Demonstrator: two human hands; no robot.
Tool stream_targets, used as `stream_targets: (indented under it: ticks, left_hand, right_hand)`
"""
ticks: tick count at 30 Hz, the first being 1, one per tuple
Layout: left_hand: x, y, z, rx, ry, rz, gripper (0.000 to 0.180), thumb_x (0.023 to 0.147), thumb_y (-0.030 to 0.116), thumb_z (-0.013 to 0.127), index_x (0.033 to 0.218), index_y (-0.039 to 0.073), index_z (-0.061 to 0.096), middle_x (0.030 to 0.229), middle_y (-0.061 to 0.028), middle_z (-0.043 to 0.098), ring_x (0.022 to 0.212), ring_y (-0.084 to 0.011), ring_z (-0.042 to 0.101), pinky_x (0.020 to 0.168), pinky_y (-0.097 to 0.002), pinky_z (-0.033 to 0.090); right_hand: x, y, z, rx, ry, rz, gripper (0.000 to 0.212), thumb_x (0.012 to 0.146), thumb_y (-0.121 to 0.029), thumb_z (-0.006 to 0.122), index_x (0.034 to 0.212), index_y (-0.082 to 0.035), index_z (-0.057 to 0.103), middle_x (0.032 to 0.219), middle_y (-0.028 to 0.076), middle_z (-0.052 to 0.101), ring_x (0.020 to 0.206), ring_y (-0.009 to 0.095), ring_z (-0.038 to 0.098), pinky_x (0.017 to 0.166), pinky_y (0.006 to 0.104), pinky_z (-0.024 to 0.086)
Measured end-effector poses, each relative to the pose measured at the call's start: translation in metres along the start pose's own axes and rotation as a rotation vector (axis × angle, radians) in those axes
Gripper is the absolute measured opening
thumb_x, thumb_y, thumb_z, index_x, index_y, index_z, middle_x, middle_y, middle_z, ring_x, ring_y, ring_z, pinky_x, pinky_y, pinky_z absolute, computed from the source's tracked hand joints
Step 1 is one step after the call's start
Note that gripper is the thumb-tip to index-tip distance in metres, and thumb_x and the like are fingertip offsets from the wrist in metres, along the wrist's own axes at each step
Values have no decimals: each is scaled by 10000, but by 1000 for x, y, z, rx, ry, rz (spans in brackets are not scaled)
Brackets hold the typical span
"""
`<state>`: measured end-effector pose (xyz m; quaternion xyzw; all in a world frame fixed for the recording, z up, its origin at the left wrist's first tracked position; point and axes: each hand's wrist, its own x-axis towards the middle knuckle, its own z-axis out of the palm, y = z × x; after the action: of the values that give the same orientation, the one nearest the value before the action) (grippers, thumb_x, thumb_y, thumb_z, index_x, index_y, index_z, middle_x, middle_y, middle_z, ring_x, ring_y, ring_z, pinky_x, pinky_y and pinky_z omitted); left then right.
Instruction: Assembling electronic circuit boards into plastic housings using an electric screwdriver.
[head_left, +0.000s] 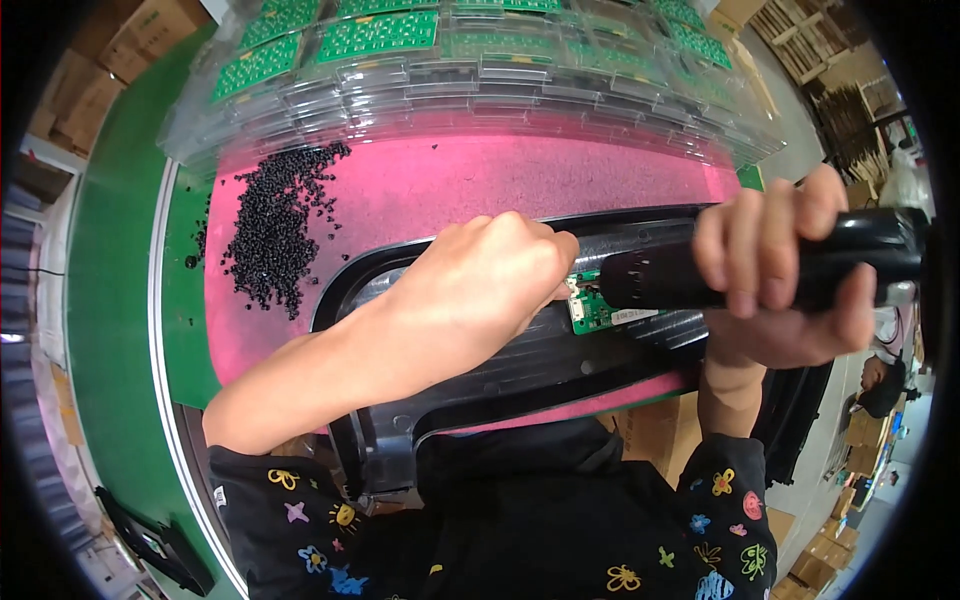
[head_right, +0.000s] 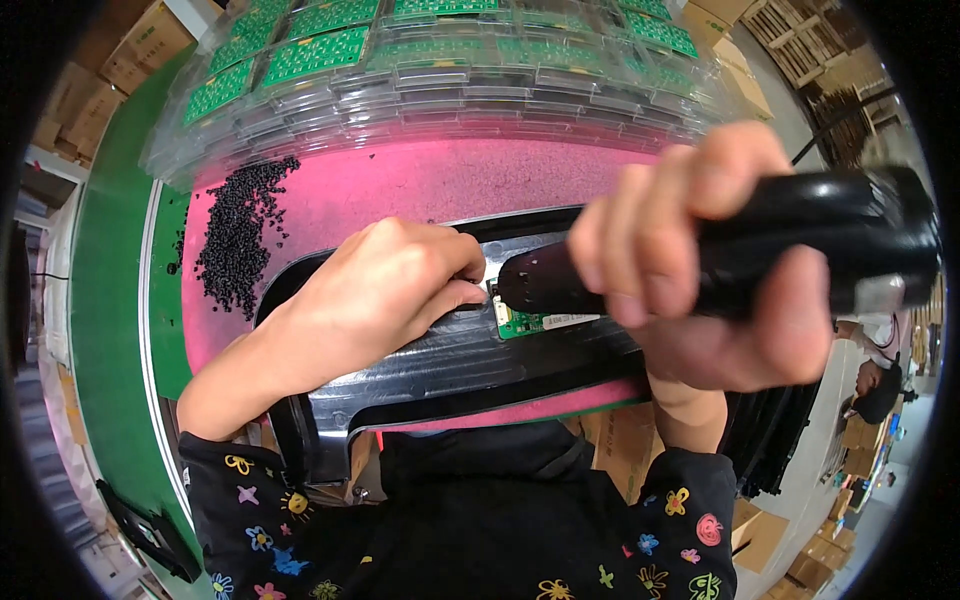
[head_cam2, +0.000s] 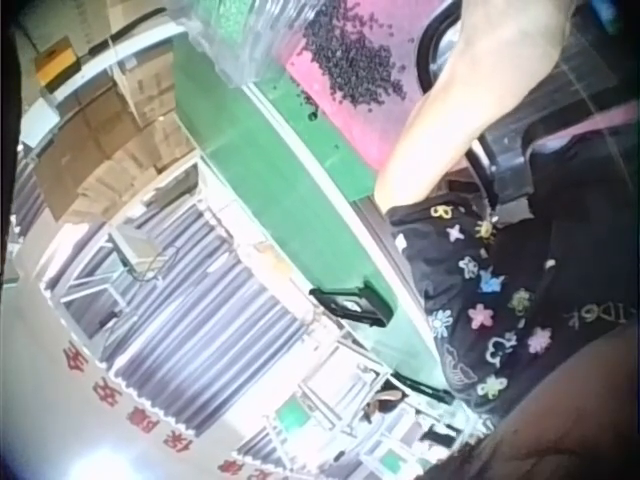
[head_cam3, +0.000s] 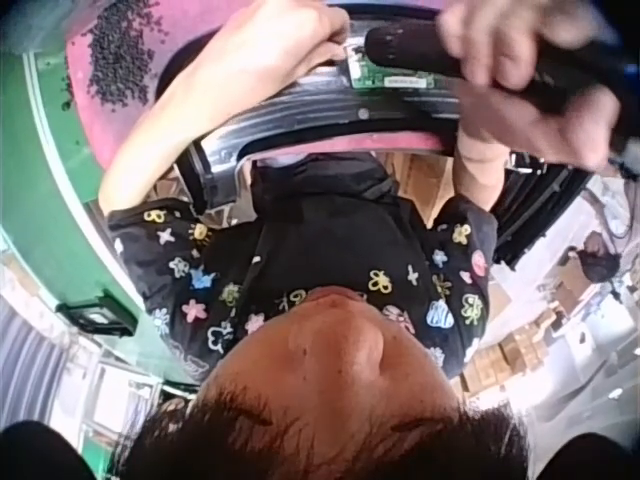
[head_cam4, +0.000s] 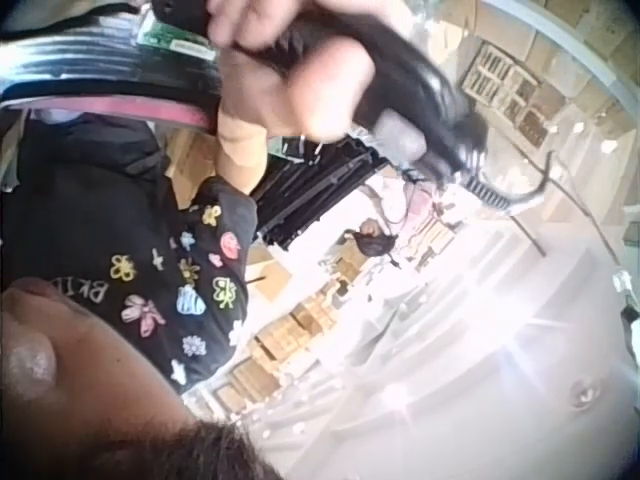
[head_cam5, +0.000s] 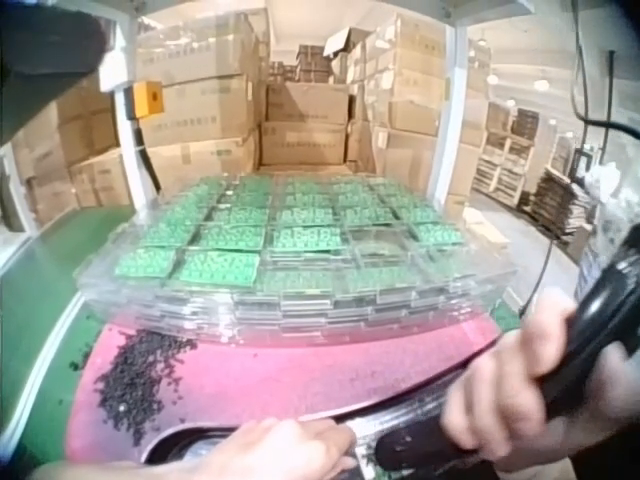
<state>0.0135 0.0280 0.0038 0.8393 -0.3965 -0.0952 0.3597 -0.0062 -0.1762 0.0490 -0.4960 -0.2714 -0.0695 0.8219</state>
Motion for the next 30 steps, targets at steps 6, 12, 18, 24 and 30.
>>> stream_targets:
  ticks: [6, 12, 18, 24, 30]
  left_hand:
    - [6, 3, 0, -165, 102, 130, 161, 777, 21, 713, 907, -34, 634, 795, -157, 656, 688, -327, 646, 593, -371, 512]
    - [4, 5, 0, -33, 221, 234, 143, 736, -6, 724, 856, 10, 646, 804, -98, 680, 687, -264, 670, 566, -330, 532]
    - [4, 11, -1, 138, 263, 250, 202, 661, -29, 717, 843, 22, 644, 800, -84, 672, 686, -243, 671, 558, -326, 536]
    - [9, 6, 1, 108, 353, 140, 88, 813, 40, 692, 833, 5, 614, 742, -111, 602, 666, -296, 617, 583, -359, 488]
    - [12, 0, -2, 131, 371, 182, 151, 807, 69, 701, 857, 3, 574, 775, -122, 577, 733, -310, 577, 642, -383, 472]
  right_hand:
    - [-6, -17, -6, 103, 23, -101, 326, 854, -366, 588, 967, -88, 462, 625, -54, 502, 490, 56, 481, 549, 221, 422]
    - [-7, -10, -9, 58, 16, -100, 344, 870, -385, 573, 1009, -86, 472, 641, -52, 507, 501, 61, 472, 556, 232, 423]
    - [-8, -22, -12, -12, -49, 118, 383, 871, -408, 585, 1008, -75, 459, 633, -17, 516, 513, 104, 496, 551, 254, 440]
    - [-17, -16, 11, -215, 84, 282, 432, 806, -431, 655, 941, -75, 450, 572, -9, 492, 433, 115, 464, 440, 250, 411]
    - [-16, -7, 7, -103, -117, 150, 435, 765, -368, 740, 924, -82, 453, 566, -12, 514, 430, 116, 496, 430, 240, 425]
